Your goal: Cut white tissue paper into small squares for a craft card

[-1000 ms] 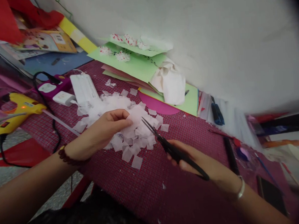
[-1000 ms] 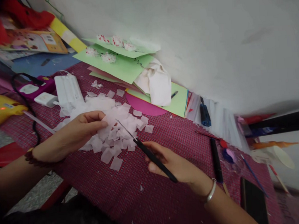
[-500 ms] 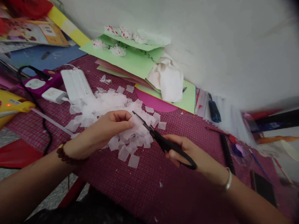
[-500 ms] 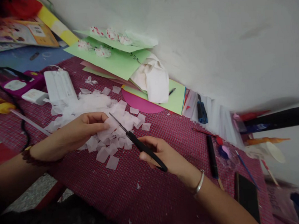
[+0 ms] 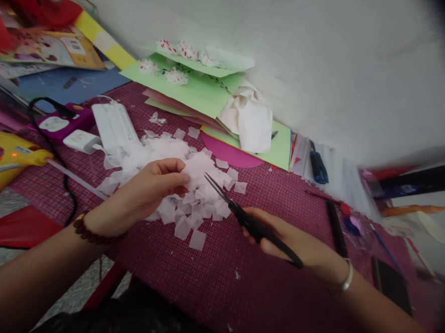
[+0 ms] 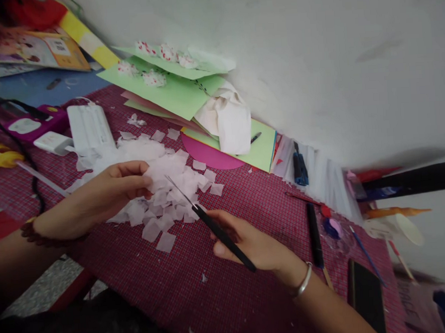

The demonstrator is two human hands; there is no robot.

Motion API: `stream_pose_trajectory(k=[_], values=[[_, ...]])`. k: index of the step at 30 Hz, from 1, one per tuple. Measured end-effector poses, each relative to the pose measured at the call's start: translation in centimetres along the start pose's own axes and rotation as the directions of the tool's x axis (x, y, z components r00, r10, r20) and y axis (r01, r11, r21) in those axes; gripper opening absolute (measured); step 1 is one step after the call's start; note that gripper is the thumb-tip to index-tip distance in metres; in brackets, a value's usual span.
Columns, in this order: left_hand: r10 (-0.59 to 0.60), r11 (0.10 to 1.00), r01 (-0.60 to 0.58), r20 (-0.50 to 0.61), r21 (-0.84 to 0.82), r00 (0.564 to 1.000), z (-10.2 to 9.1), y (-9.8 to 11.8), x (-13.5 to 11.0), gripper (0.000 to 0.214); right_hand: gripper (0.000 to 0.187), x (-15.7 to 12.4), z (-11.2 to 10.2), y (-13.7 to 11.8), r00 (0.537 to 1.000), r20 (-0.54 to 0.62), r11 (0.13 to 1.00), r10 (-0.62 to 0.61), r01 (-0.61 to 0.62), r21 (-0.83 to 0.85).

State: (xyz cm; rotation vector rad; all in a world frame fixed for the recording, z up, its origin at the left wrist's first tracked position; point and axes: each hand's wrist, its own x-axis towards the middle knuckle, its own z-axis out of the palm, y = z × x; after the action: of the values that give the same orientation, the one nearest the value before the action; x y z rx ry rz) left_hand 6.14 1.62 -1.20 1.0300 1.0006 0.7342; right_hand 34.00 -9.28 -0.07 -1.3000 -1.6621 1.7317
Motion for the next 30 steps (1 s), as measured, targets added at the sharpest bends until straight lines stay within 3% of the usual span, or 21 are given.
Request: stream_pose_trajectory(k=[9,17,24,30], values=[[-0.016,0.987,0.008,0.046,0.158,0.999,1.3,0.0,0.0,0.017,0.057,2.0,0.7,-1.1,0.999,-0.034,0.999,-0.035,0.033,-0.042],[-0.021,0.994,0.016,0.043,0.105,0.999,1.2,-0.3,0.4,0.014,0.057,2.2,0.6,-0.6,0.998,-0.063,1.000,0.008,-0.006,0.031],[-0.026,0.994,0.023,0.034,0.102,0.999,0.6,-0.3,0.6,0.016,0.070,1.2,-0.1,-0.4,1.000,0.030,0.999,-0.007,0.006,0.048],[0.016,0.999,-0.020,-0.095,-0.050,0.995,-0.2,0.6,0.5,0.025,0.061,-0.3,-0.8,0.1,0.996,-0.089,0.999,-0.027,0.028,0.016]])
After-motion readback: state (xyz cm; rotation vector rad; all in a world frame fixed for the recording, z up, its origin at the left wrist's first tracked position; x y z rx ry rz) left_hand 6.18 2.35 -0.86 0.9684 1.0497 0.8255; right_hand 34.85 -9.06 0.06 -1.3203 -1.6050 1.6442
